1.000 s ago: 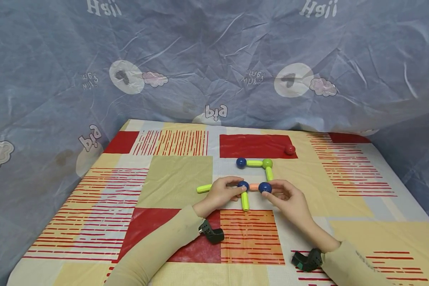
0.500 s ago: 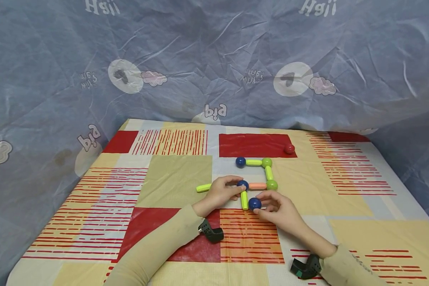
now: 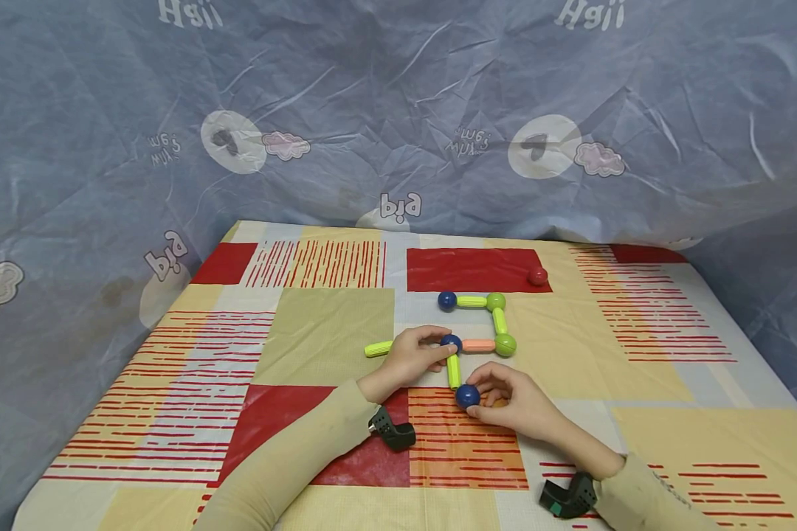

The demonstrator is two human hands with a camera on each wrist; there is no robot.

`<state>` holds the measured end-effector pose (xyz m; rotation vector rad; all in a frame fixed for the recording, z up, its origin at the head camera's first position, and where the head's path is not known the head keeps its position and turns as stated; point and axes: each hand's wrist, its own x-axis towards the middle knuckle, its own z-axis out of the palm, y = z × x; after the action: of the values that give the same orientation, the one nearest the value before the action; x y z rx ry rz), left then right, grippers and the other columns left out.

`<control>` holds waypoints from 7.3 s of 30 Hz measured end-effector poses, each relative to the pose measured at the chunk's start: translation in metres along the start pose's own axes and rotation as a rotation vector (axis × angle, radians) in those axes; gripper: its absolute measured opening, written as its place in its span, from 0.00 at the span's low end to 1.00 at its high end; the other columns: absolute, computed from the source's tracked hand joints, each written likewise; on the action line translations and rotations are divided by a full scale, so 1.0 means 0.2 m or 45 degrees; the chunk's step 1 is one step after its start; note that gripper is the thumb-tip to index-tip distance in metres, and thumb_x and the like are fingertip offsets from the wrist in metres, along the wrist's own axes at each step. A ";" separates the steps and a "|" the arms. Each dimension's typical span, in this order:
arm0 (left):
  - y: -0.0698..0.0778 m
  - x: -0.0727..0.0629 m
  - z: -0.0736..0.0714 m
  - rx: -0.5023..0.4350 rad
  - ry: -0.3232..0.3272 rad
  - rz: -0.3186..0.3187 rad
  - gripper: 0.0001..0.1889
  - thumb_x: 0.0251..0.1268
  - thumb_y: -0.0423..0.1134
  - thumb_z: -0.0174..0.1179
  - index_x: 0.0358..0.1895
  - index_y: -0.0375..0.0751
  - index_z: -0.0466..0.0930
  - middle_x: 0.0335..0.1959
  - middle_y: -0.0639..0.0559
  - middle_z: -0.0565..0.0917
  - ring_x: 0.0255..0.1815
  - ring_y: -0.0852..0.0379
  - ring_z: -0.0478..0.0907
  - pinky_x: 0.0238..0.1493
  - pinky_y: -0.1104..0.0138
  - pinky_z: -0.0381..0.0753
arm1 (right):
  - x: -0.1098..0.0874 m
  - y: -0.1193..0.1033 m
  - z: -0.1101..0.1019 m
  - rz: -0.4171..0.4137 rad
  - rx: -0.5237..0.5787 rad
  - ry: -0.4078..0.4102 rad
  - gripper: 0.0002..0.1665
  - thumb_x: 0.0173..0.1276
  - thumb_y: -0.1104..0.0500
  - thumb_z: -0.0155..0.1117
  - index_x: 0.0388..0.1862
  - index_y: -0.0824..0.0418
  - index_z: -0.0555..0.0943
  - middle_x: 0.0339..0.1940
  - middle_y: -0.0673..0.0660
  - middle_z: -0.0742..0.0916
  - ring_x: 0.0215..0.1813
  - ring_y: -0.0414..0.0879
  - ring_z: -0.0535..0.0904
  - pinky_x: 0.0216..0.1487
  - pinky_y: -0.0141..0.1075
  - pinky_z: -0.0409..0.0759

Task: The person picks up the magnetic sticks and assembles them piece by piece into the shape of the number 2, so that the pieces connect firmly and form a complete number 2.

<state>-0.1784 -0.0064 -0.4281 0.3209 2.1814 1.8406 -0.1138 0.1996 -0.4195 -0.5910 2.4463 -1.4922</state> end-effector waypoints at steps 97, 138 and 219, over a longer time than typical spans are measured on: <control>0.00 0.00 0.00 -0.013 -0.020 0.014 0.19 0.62 0.39 0.63 0.55 0.36 0.78 0.32 0.48 0.83 0.29 0.59 0.81 0.31 0.67 0.83 | 0.01 0.03 0.03 -0.188 -0.128 0.014 0.19 0.56 0.52 0.73 0.46 0.50 0.80 0.38 0.48 0.81 0.35 0.45 0.77 0.32 0.32 0.76; 0.14 -0.15 -0.55 0.442 0.040 0.146 0.11 0.58 0.41 0.65 0.41 0.39 0.85 0.37 0.53 0.84 0.41 0.58 0.77 0.44 0.65 0.75 | -0.01 -0.15 0.02 -0.136 -0.089 -0.013 0.19 0.55 0.64 0.73 0.46 0.61 0.80 0.37 0.55 0.82 0.36 0.56 0.77 0.32 0.32 0.76; 0.25 -0.08 0.05 0.526 -0.420 0.330 0.07 0.53 0.42 0.69 0.36 0.47 0.88 0.28 0.65 0.82 0.30 0.69 0.76 0.31 0.74 0.74 | 0.19 0.16 -0.28 -0.104 -0.399 0.482 0.18 0.54 0.51 0.74 0.40 0.58 0.83 0.39 0.49 0.82 0.40 0.41 0.77 0.39 0.27 0.77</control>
<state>-0.1606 0.0052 -0.3783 0.9568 2.3410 1.3057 -0.1762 0.2399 -0.4207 -0.5045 3.0163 -1.3617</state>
